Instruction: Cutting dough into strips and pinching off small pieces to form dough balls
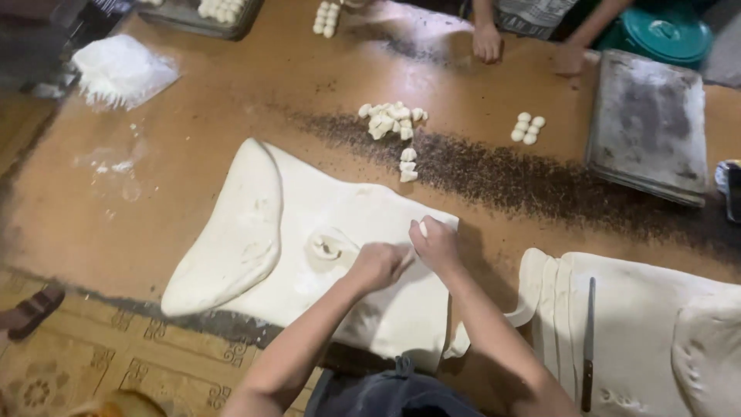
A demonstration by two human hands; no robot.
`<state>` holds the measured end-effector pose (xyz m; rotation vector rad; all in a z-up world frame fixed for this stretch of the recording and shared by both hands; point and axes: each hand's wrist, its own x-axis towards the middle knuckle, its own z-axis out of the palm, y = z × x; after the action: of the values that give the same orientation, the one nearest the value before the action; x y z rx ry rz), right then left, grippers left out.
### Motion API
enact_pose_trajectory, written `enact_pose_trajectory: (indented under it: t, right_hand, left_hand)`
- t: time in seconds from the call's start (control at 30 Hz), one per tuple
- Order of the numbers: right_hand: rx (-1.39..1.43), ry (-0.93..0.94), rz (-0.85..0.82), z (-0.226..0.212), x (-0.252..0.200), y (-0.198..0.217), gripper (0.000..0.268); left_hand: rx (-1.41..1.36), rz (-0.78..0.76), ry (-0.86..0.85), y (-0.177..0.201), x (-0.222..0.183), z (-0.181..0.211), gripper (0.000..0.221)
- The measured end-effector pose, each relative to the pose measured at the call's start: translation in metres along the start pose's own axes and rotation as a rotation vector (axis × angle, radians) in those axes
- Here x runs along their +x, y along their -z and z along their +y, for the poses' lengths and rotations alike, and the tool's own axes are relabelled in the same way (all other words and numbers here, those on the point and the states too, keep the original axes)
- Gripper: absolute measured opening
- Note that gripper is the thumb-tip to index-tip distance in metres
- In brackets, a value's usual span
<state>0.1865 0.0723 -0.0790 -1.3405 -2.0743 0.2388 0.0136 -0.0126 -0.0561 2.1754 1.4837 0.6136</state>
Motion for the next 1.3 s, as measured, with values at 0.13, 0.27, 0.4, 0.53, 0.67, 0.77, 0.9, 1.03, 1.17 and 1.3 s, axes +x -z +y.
enact_pose_trajectory:
  t: [0.13, 0.27, 0.4, 0.53, 0.67, 0.77, 0.9, 1.03, 1.17, 1.3]
  right_hand:
    - [0.155, -0.307, -0.246, 0.023, 0.014, 0.002, 0.061]
    - [0.383, 0.149, -0.185, -0.059, 0.024, 0.045, 0.045]
    - [0.445, 0.325, 0.100, -0.077, 0.039, 0.045, 0.023]
    - [0.356, 0.089, 0.281, -0.052, 0.023, 0.005, 0.020]
    - [0.053, -0.216, -0.127, 0.000, 0.054, 0.012, 0.036]
    - [0.160, -0.359, -0.537, -0.035, 0.055, 0.042, 0.071]
    - [0.448, 0.395, -0.075, -0.075, 0.032, 0.034, 0.020]
    - [0.436, 0.271, 0.161, -0.070, 0.035, 0.014, 0.026]
    - [0.223, 0.109, 0.240, -0.050, 0.016, -0.005, 0.029]
    - [0.005, -0.482, -0.528, 0.000, 0.026, 0.004, 0.062]
  left_hand:
    - [-0.709, 0.098, -0.106, 0.030, 0.003, 0.005, 0.033]
    - [-0.420, 0.005, 0.062, 0.066, 0.021, -0.007, 0.104]
    - [-0.418, 0.177, 0.006, 0.040, 0.042, -0.051, 0.066]
    - [-0.450, 0.205, 0.102, 0.014, 0.026, -0.028, 0.029]
    - [-0.264, 0.044, -0.104, 0.038, 0.028, 0.004, 0.016]
    - [-0.466, 0.057, -0.040, 0.044, 0.018, -0.041, 0.042]
    - [-0.519, 0.052, -0.277, 0.070, 0.026, -0.028, 0.087]
    - [-0.402, 0.218, -0.054, 0.038, 0.034, -0.060, 0.079]
    - [-0.217, 0.176, 0.034, -0.011, -0.006, -0.075, 0.025]
    - [-0.342, 0.157, -0.053, 0.045, -0.010, 0.032, 0.022]
